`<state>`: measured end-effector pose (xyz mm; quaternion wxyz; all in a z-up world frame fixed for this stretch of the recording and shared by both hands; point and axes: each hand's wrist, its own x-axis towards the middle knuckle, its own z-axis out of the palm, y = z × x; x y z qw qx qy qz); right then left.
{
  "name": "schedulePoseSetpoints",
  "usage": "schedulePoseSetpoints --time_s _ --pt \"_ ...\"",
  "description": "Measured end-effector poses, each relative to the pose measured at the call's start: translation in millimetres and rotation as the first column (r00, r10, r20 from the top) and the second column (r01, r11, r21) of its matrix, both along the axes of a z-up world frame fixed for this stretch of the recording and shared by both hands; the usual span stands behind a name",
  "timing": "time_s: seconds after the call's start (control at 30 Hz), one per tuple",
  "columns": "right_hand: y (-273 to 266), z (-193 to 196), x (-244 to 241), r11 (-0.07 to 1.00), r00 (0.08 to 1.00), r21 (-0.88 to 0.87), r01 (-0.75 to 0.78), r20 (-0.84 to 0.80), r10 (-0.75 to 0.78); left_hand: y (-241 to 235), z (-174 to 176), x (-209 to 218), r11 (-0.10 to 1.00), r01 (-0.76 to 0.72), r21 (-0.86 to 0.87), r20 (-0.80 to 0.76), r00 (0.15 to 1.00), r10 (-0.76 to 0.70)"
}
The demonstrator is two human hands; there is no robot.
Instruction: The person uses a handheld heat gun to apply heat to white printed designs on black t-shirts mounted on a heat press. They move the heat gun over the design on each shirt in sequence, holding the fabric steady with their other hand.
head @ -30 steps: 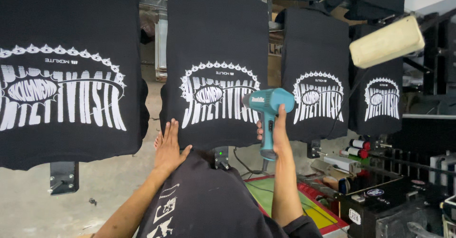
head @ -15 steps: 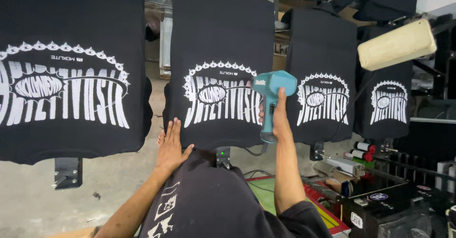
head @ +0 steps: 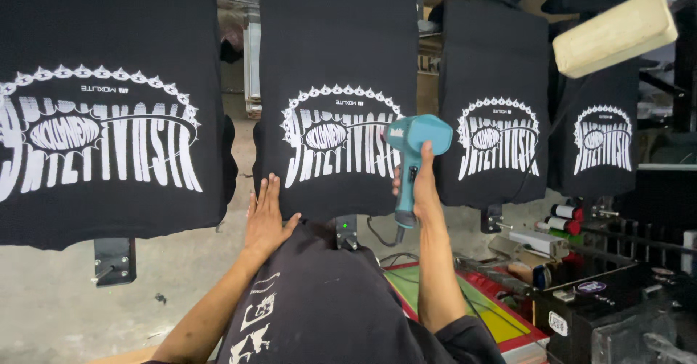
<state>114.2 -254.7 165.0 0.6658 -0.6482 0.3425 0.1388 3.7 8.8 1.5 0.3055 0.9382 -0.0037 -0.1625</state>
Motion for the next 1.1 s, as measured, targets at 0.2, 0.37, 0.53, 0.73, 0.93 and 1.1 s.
schedulePoseSetpoints --time_s 0.2,0.37,0.53,0.73,0.93,1.1 --pt "-7.5 10.3 -31.6 0.999 0.996 0.031 -0.031 -0.08 0.034 0.7 1.0 -1.4 0.999 0.009 -0.031 -0.017 1.0 -0.009" --pt "-10.9 7.3 -57.7 1.0 0.992 0.017 -0.022 -0.126 0.024 1.7 2.8 -2.7 1.0 0.013 -0.028 0.0 1.0 -0.013" --pt "-15.5 -1.8 -75.1 1.0 0.992 0.022 0.013 -0.129 -0.01 1.3 0.3 -2.6 1.0 0.025 -0.019 -0.001 1.0 -0.025" --pt "-17.1 -10.2 -78.2 0.996 0.982 0.024 -0.089 -0.164 0.092 1.3 1.3 -2.1 1.0 0.021 -0.009 -0.007 1.0 -0.021" --pt "-5.6 -9.5 -49.6 0.999 0.996 0.042 -0.018 -0.089 0.022 0.5 1.1 -1.9 0.999 0.004 -0.032 -0.001 1.0 -0.004" --pt "6.0 11.7 -18.7 0.996 0.999 0.09 -0.004 -0.051 0.009 -0.1 -3.2 -2.5 0.999 -0.018 -0.046 -0.005 1.0 0.018"
